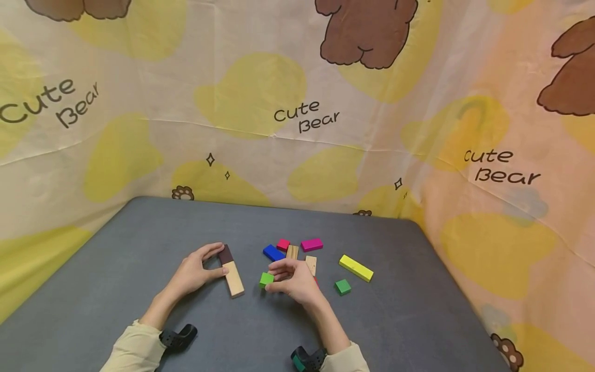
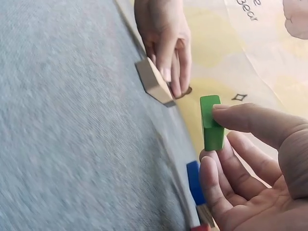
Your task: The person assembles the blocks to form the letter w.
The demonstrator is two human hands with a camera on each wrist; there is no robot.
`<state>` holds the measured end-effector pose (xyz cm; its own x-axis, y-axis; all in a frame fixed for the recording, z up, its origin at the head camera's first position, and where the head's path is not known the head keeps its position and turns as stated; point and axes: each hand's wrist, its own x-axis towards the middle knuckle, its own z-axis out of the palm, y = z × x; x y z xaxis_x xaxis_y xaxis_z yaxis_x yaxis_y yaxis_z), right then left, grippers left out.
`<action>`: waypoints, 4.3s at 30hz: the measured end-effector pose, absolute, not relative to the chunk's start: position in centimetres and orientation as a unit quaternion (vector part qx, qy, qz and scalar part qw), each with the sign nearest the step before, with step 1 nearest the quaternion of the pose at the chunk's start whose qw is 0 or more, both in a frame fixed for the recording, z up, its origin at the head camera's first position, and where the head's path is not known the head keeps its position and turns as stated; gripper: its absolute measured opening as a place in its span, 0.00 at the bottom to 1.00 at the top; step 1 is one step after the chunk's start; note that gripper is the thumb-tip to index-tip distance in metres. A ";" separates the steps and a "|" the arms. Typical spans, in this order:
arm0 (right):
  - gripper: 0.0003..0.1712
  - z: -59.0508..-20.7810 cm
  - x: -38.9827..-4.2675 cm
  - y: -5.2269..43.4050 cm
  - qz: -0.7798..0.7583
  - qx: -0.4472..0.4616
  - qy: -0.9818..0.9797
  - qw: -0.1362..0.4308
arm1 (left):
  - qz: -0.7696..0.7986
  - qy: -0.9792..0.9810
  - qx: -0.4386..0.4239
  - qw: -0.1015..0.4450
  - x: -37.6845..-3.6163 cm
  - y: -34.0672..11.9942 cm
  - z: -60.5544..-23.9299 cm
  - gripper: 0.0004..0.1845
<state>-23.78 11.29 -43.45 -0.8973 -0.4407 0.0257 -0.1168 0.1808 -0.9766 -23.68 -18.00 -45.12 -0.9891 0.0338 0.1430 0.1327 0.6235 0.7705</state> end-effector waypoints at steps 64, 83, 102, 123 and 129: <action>0.24 -45.0 -22.8 7.9 -0.563 -0.211 0.782 0.163 | -0.423 -0.903 -0.049 0.059 -23.6 -17.9 -45.0 0.38; 0.23 -41.8 -26.0 11.6 -0.594 -0.202 0.771 0.110 | -0.429 -0.900 -0.052 0.054 -23.7 -17.9 -45.4 0.39; 0.23 -41.7 -31.6 12.4 -0.516 -0.222 0.816 0.134 | -0.436 -0.897 -0.049 0.050 -23.6 -18.0 -45.0 0.39; 0.32 -42.8 -31.9 12.1 -0.534 -0.211 0.805 0.147 | -0.437 -0.896 -0.058 0.060 -23.8 -17.9 -45.0 0.39; 0.36 -43.0 -32.0 11.9 -0.523 -0.206 0.814 0.149 | -0.437 -0.896 -0.054 0.059 -23.7 -17.9 -44.9 0.39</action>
<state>-32.02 11.86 -43.02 -0.8706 -0.4913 -0.0257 -0.1806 0.3677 -0.9122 -23.71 -17.91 -44.94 -0.9871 0.0458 0.1535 0.1491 0.6130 0.7759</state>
